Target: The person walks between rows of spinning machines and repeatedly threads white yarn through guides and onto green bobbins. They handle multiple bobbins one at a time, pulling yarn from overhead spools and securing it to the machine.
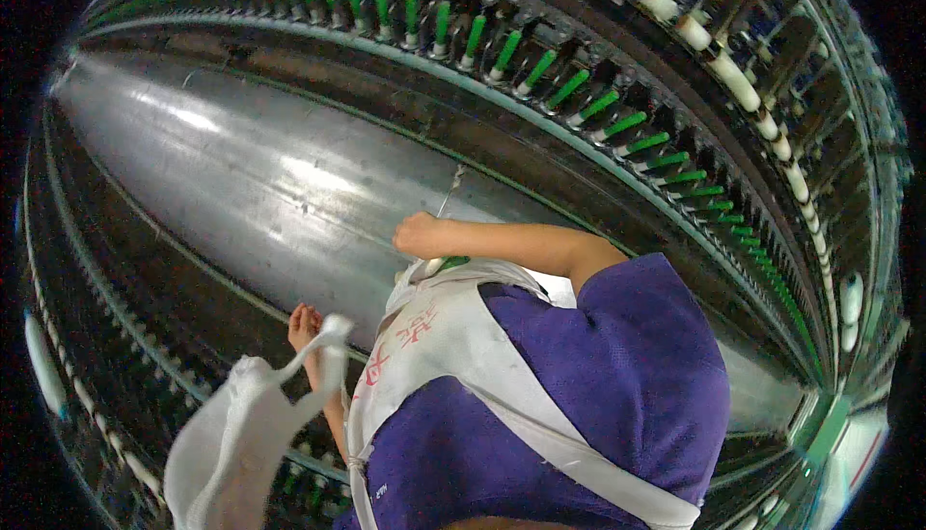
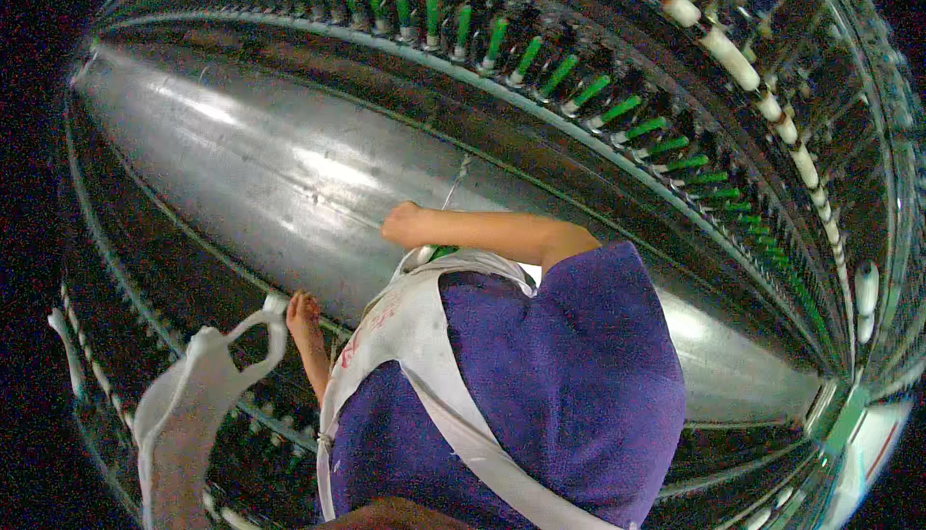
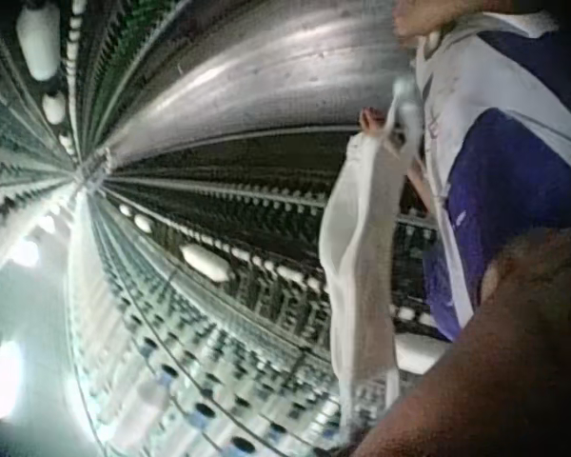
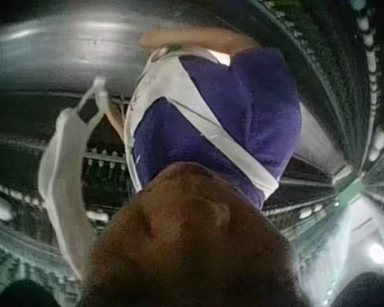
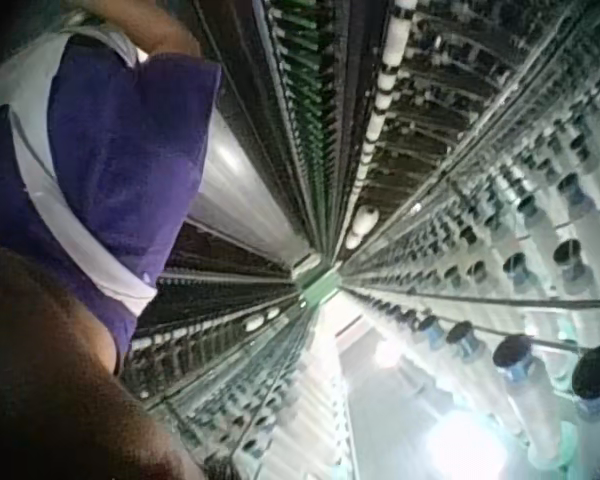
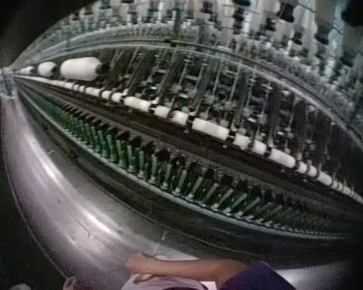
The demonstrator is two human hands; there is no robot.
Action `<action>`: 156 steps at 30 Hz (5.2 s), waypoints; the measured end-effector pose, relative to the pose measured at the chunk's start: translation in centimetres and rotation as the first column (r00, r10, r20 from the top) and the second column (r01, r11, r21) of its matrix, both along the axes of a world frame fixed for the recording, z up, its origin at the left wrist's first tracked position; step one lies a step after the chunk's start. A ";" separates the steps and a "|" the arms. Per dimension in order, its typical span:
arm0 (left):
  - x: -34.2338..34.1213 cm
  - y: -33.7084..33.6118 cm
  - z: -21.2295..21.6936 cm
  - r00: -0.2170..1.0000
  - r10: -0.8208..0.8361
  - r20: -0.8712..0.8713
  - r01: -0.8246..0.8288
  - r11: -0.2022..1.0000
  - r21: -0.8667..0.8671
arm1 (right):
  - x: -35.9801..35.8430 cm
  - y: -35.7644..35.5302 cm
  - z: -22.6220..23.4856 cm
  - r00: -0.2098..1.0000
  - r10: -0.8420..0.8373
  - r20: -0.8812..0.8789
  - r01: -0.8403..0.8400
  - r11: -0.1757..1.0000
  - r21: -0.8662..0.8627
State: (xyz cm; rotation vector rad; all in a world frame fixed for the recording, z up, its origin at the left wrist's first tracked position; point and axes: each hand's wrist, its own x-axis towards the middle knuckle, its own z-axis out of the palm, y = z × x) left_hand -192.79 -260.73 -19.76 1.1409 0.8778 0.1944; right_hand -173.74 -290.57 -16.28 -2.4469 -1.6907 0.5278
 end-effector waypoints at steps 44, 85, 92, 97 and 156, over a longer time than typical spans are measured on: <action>-24.2 13.1 8.1 -0.290 0.955 0.053 -0.628 -0.232 0.743 | -9.8 38.7 0.0 0.136 0.989 -0.053 -0.989 0.133 -0.064; -16.3 -6.3 16.9 0.299 0.745 -0.596 0.040 0.615 0.788 | -26.3 45.4 13.6 -0.414 0.703 -0.578 -0.769 -0.610 -0.191; -16.8 -5.4 13.5 0.482 0.701 -0.525 -0.358 0.705 0.612 | -27.7 45.6 9.6 -0.291 0.673 -0.680 -0.928 -0.370 0.031; -18.5 -7.4 11.3 -0.026 0.960 -0.280 -0.819 0.140 0.557 | -31.2 46.3 5.4 0.025 0.957 -0.288 -0.975 0.086 0.203; -17.1 -4.8 16.3 0.553 0.664 -0.504 -0.201 0.693 0.692 | -25.7 44.9 14.8 -0.093 0.568 -0.818 -0.937 -0.329 -0.122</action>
